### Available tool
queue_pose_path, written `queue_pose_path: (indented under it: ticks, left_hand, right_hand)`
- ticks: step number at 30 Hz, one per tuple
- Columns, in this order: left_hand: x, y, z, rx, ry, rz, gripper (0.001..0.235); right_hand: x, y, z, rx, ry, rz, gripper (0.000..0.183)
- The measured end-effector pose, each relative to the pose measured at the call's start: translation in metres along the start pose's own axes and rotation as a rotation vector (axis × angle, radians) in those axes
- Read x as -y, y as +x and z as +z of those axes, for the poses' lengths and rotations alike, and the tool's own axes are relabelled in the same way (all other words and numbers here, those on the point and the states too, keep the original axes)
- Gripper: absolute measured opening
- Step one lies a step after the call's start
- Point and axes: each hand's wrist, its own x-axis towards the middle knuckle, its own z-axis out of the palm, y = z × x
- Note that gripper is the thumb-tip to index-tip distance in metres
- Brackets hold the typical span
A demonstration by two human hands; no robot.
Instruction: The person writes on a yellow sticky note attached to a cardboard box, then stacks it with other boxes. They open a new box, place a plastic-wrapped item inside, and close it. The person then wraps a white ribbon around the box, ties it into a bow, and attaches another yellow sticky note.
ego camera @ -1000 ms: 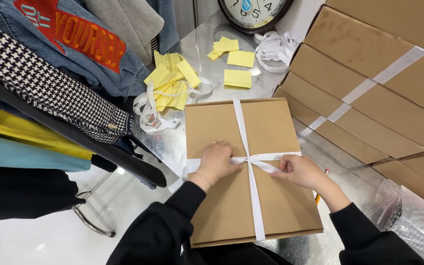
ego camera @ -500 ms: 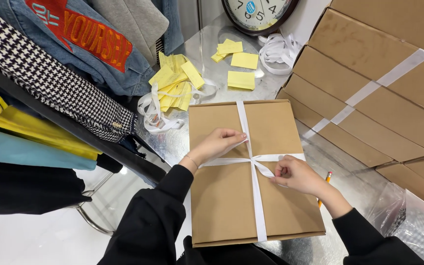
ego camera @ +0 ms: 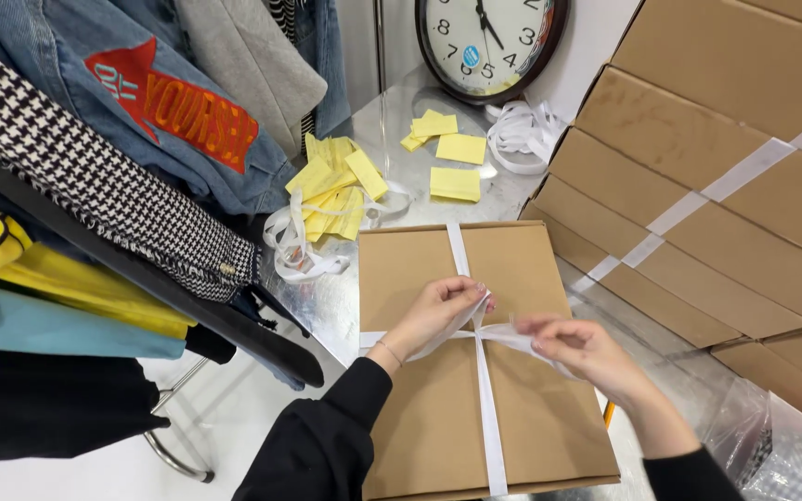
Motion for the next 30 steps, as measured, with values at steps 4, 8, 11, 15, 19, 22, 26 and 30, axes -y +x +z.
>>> queue_pose_path:
  ticks: [4,8,11,15,19,22,26,30]
  left_hand:
    - [0.041,0.028,-0.008,-0.116,-0.063,0.068,0.018]
    - [0.063,0.032,-0.009,-0.141,-0.076,0.097,0.022]
    - [0.045,0.017,-0.002,-0.070,-0.043,0.064,0.023]
    - [0.055,0.023,-0.009,0.005,-0.011,0.071,0.031]
    - [0.057,0.021,-0.008,0.031,-0.005,0.029,0.035]
    - [0.062,0.024,-0.014,0.030,0.014,-0.016,0.042]
    - [0.058,0.023,-0.015,0.002,0.025,-0.055,0.048]
    - [0.075,0.031,-0.024,0.000,0.017,-0.079,0.049]
  right_hand:
    - [-0.007,0.029,0.034,0.027,0.648,-0.233,0.011]
    - [-0.059,0.080,0.045,-0.081,0.880,-0.191,0.022]
    - [-0.056,0.087,0.060,-0.271,0.618,-0.277,0.023]
    - [-0.052,0.091,0.062,-0.353,0.400,-0.323,0.025]
    - [-0.022,0.065,0.074,-0.385,0.352,-0.257,0.031]
    - [-0.027,0.065,0.080,-0.407,0.438,-0.219,0.034]
    - [-0.021,0.055,0.086,-0.372,0.522,-0.170,0.027]
    - [0.004,0.034,0.090,-0.369,0.565,-0.146,0.023]
